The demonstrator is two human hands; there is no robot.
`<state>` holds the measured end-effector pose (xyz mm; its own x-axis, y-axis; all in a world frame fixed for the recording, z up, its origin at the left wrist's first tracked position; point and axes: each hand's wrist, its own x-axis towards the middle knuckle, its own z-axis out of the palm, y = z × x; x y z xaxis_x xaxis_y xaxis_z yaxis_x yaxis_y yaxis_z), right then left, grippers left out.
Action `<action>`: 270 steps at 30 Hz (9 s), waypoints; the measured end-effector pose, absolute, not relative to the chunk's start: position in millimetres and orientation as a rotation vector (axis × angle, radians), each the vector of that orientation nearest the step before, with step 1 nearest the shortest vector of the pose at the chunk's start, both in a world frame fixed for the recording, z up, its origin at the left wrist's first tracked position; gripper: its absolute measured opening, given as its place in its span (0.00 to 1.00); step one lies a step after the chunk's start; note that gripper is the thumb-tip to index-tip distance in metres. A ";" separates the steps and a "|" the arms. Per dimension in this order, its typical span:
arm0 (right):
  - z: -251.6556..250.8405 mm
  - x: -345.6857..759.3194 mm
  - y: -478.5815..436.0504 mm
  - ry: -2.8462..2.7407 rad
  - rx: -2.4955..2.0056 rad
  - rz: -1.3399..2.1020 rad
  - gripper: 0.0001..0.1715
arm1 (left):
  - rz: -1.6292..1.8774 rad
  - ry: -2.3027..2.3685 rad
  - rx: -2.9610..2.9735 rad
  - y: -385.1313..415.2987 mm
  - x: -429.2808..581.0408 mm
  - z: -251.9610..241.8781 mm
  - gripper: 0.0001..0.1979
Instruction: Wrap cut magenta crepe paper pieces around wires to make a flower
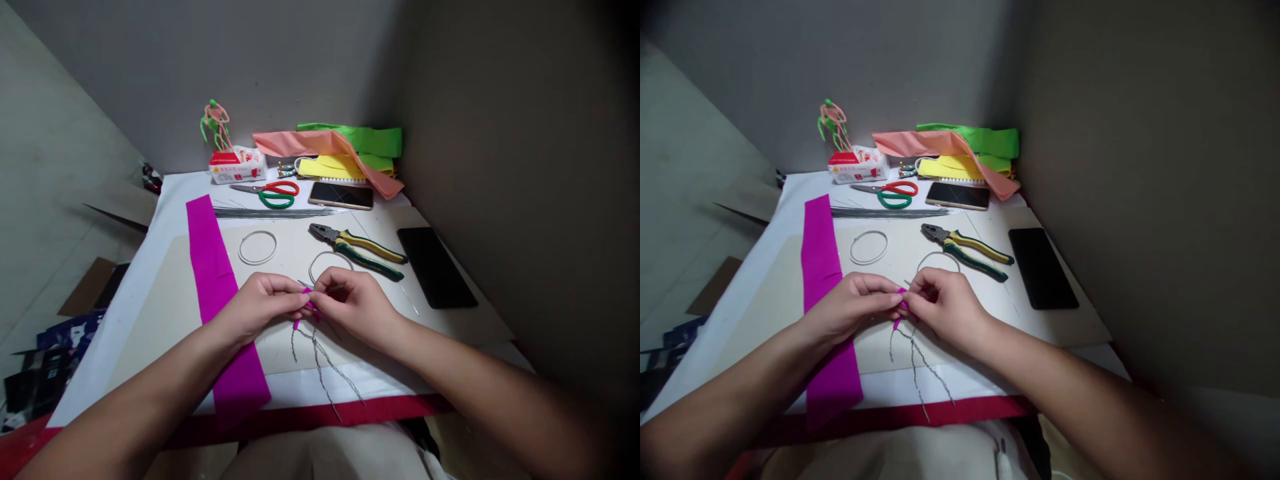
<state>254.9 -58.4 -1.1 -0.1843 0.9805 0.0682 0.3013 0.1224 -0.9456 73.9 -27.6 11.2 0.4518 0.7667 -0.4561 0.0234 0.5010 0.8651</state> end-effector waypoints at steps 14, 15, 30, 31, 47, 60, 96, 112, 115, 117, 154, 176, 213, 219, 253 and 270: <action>-1.4 255.7 -58.5 -1.464 -1.045 1.364 0.11 | 0.473 1.129 1.112 -27.2 69.8 23.7 0.13; -1.5 256.0 -59.2 -1.516 -1.046 1.350 0.10 | 0.425 1.132 1.147 -27.8 69.7 26.1 0.12; 1.0 253.6 -57.9 -1.278 -1.006 1.470 0.20 | 0.566 1.123 1.134 -29.4 71.3 27.6 0.14; 1.1 253.2 -57.8 -1.260 -1.001 1.473 0.19 | 0.564 1.107 1.132 -30.2 71.8 26.6 0.13; 5.9 252.5 -58.4 -1.266 -1.027 1.501 0.20 | 0.514 1.092 1.042 -30.9 72.8 24.9 0.14; 9.5 263.7 -53.1 -1.176 -1.027 1.567 0.23 | 0.473 1.073 1.078 -29.9 66.7 31.9 0.14; 6.0 265.5 -47.3 -1.149 -1.072 1.303 0.07 | -0.053 1.427 2.092 -41.5 72.6 27.1 0.16; -8.2 266.4 -47.2 -1.704 -1.328 1.029 0.04 | 0.029 1.433 2.164 -47.6 76.2 28.5 0.09; -6.6 266.6 -47.4 -1.679 -1.313 1.147 0.04 | 0.078 1.417 2.141 -48.4 76.1 31.0 0.08; -5.1 266.1 -48.3 -1.640 -1.283 1.244 0.04 | 0.103 1.391 2.135 -47.9 75.4 31.5 0.07; 8.7 264.3 -51.9 -1.158 -1.009 1.791 0.10 | 0.351 1.193 1.560 -40.6 76.6 28.8 0.08; 10.0 262.8 -49.6 -0.853 -0.994 1.941 0.18 | 0.635 1.217 1.573 -49.0 86.6 17.7 0.07; 7.9 259.2 -53.3 -0.885 -1.031 1.865 0.16 | 0.421 1.207 1.488 -46.4 81.0 34.3 0.08; 4.0 262.0 -53.7 -1.057 -1.059 1.804 0.15 | 0.345 1.187 1.484 -45.2 79.6 36.2 0.08; 3.0 266.9 -52.0 -1.165 -1.117 1.766 0.17 | 0.373 1.213 1.719 -49.2 81.5 31.0 0.11; 6.5 264.7 -53.1 -1.065 -1.102 1.834 0.19 | 0.498 1.139 1.495 -46.9 82.4 27.6 0.07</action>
<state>264.7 -53.1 6.5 -0.3625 0.8796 -0.3081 -0.1684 -0.3870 -0.9066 82.4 -46.9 27.6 0.4422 0.8532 -0.2765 0.3760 0.1036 0.9208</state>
